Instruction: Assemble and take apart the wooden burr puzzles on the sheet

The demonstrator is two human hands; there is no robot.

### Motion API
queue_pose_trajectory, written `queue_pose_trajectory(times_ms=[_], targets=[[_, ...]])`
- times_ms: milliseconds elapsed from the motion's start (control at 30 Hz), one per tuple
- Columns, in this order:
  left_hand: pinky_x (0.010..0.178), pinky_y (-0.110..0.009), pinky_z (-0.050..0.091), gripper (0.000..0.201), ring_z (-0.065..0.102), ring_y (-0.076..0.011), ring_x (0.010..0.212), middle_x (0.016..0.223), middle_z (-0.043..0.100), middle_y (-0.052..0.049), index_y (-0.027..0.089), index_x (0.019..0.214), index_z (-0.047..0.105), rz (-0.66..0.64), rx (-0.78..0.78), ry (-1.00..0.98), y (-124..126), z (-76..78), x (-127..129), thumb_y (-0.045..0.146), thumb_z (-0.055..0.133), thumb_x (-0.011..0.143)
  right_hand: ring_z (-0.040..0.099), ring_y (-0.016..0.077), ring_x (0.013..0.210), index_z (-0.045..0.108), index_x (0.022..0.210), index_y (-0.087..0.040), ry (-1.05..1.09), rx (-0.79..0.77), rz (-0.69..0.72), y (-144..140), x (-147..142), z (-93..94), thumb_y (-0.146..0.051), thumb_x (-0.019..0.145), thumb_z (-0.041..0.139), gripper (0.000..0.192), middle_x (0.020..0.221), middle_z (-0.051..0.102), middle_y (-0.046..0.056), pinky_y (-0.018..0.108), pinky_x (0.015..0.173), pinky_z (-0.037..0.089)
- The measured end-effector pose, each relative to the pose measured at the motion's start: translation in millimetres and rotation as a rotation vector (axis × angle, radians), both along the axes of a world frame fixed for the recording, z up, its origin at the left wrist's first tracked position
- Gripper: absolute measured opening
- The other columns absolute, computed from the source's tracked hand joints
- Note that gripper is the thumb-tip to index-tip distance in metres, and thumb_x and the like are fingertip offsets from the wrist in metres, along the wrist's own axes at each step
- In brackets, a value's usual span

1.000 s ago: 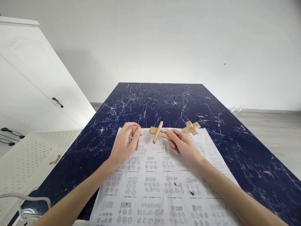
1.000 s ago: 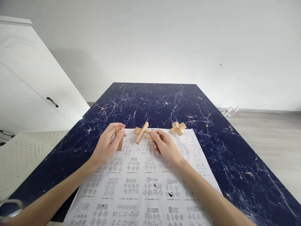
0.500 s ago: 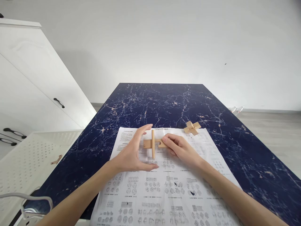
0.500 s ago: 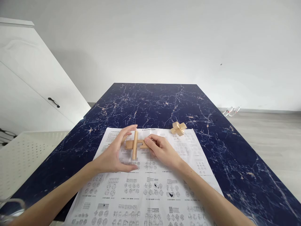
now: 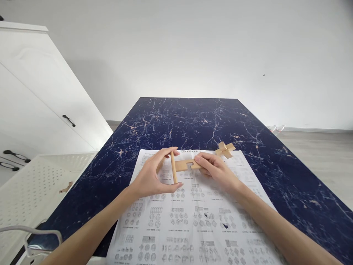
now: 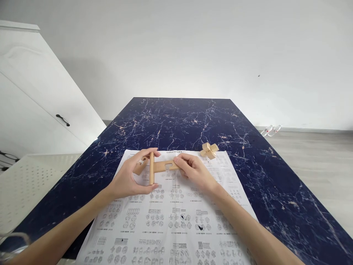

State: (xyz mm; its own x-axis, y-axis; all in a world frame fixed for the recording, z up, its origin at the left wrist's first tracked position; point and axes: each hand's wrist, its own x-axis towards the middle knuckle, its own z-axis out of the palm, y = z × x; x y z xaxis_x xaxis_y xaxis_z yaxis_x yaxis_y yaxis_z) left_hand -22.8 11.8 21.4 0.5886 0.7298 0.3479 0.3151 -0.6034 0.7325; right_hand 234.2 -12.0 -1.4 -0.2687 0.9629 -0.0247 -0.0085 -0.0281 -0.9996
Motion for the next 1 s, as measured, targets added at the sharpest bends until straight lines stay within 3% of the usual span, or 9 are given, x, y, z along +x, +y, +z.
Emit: queue_pose_trajectory(times_ms=[100,233,367,500,567,633,767,867,1000], targets=[[0.117,-0.053,0.050,0.081,0.062,-0.0322,0.134,0.141,0.064,-0.010,0.031,0.153,0.047,0.060,-0.033,-0.065,2.0,0.1,-4.1,0.032,0.086,0.082,0.017,0.0117,0.052,0.042,0.071,-0.026,0.101,-0.015,-0.154,4.7,5.4,1.0,-0.067,0.096,0.068,0.055,0.062,0.023,-0.009,0.031,0.050,0.017],[0.120,-0.054,0.049,0.096,0.055,-0.0344,0.144,0.154,0.058,-0.011,0.034,0.162,0.033,0.151,-0.068,-0.005,4.1,-5.2,-6.3,0.038,0.087,0.083,0.018,0.0123,0.052,0.038,0.069,-0.027,0.117,0.005,-0.267,9.5,9.8,0.6,-0.069,0.091,0.072,0.059,0.062,0.022,-0.008,0.032,0.051,0.019],[0.122,-0.059,0.046,0.085,0.044,-0.0388,0.153,0.165,0.046,-0.012,0.032,0.161,0.039,0.127,-0.067,0.251,5.0,-13.0,-4.5,0.042,0.081,0.087,0.023,0.0140,0.053,0.057,0.081,-0.026,-0.027,0.004,-0.224,7.6,8.6,-2.1,-0.072,0.094,0.065,0.049,0.061,0.029,-0.007,0.032,0.051,0.020],[0.129,-0.065,0.031,0.082,0.038,-0.0404,0.156,0.168,0.044,-0.012,0.029,0.162,0.041,0.065,0.022,0.381,5.8,-13.8,-3.8,0.028,0.073,0.087,0.032,0.0146,0.056,0.064,0.082,-0.023,-0.267,0.079,-0.139,3.7,4.3,-2.5,-0.069,0.099,0.058,0.049,0.064,0.041,-0.004,0.031,0.053,0.024],[0.130,-0.067,0.026,0.087,0.037,-0.0409,0.156,0.168,0.045,-0.012,0.029,0.163,0.039,0.040,0.064,0.386,6.0,-12.7,-3.7,0.022,0.072,0.083,0.037,0.0152,0.058,0.067,0.084,-0.023,-0.350,0.152,-0.103,2.7,1.4,-3.9,-0.064,0.101,0.058,0.046,0.067,0.048,-0.003,0.031,0.055,0.028],[0.130,-0.067,0.026,0.088,0.035,-0.0417,0.157,0.168,0.045,-0.012,0.029,0.163,0.041,0.031,0.088,0.373,5.9,-12.4,-3.6,0.019,0.071,0.080,0.043,0.0160,0.060,0.072,0.099,-0.023,-0.395,0.206,-0.091,2.1,-1.8,-6.9,-0.059,0.103,0.058,0.039,0.069,0.054,-0.002,0.032,0.057,0.033],[0.129,-0.061,0.031,0.069,0.039,-0.0372,0.156,0.165,0.048,-0.011,0.028,0.157,0.046,0.114,0.074,0.305,5.2,-13.6,-2.7,0.023,0.064,0.091,0.053,0.0154,0.059,0.063,0.133,-0.024,-0.416,0.211,-0.072,0.5,-7.0,-11.8,-0.048,0.104,0.060,0.038,0.091,0.074,0.002,0.032,0.057,0.041],[0.126,-0.057,0.038,0.047,0.045,-0.0328,0.152,0.161,0.052,-0.010,0.029,0.150,0.051,0.183,0.041,0.243,4.3,-13.4,-1.0,0.032,0.056,0.103,0.053,0.0134,0.056,0.061,0.132,-0.025,-0.409,0.215,-0.022,-1.1,-8.6,-11.3,-0.041,0.103,0.061,0.033,0.111,0.079,0.007,0.032,0.056,0.043],[0.127,-0.059,0.035,0.050,0.044,-0.0366,0.151,0.157,0.057,-0.009,0.030,0.141,0.062,0.066,0.094,0.281,2.9,-11.6,2.5,0.048,0.074,0.095,0.051,0.0115,0.052,0.061,0.129,-0.026,-0.360,0.187,0.035,-3.4,-9.0,-9.2,-0.036,0.103,0.061,0.027,0.119,0.080,0.007,0.031,0.052,0.043]])
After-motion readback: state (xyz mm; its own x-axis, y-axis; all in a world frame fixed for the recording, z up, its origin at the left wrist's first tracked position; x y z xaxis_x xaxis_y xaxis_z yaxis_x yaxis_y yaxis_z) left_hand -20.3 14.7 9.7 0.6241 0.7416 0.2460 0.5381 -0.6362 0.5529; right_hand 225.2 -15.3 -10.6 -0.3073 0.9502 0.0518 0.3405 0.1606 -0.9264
